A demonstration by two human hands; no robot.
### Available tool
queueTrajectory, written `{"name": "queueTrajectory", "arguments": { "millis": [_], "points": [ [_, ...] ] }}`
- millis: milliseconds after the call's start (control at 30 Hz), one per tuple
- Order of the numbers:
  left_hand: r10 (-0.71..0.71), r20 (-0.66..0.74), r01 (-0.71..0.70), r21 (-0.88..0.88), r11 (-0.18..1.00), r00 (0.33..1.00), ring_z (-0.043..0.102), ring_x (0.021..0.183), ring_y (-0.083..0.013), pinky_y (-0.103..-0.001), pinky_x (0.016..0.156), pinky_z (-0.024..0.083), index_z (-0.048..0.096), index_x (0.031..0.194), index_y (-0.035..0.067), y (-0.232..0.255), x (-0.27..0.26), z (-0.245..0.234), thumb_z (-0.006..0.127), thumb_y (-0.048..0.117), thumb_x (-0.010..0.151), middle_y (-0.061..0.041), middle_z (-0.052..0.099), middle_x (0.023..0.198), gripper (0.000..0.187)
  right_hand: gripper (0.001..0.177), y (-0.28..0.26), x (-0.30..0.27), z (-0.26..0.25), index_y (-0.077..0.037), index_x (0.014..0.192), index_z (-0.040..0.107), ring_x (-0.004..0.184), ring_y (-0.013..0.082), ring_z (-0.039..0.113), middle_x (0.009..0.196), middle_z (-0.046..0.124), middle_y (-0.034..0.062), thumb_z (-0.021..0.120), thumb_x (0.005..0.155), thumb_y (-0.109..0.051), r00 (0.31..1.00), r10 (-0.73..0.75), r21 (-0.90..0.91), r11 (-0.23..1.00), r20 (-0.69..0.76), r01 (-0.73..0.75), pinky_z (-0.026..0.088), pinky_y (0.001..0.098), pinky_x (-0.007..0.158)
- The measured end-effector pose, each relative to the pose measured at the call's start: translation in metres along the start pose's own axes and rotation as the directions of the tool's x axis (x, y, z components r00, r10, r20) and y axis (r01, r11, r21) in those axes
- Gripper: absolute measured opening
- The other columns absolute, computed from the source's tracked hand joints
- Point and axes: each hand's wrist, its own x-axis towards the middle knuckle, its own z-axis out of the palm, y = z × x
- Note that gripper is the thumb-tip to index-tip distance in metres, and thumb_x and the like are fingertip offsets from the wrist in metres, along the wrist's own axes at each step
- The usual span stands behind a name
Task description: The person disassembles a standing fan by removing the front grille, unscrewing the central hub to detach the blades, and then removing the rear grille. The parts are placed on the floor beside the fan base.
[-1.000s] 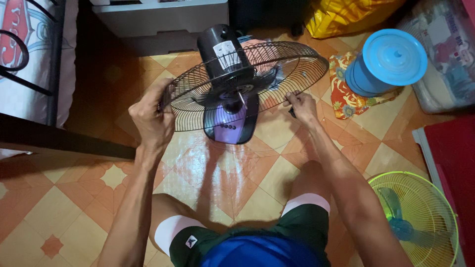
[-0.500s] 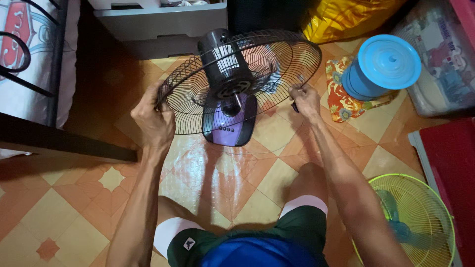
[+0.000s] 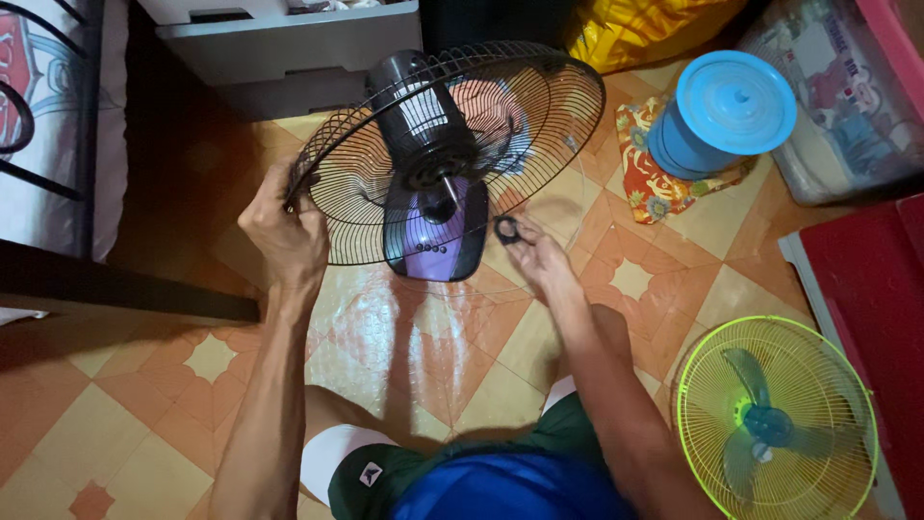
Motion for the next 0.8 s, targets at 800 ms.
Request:
{"name": "queueTrajectory", "arguments": {
  "millis": [800],
  "points": [
    [-0.027,-0.044,0.029,0.025,0.999,0.999,0.076,0.096,-0.0326,-0.039,0.085,0.059,0.069,0.119,-0.002,0.003,-0.001,-0.002,0.056,-0.014,0.087,-0.023,0.073,0.108,0.036,0.055,0.016,-0.119,0.214,0.004,0.132,0.054,0.117,0.023,0.065,0.129,0.059,0.0143,0.066,0.08,0.017,0.826,-0.498,-0.386,0.73,0.266,0.564,0.056,0.0298,0.093]
  ]
}}
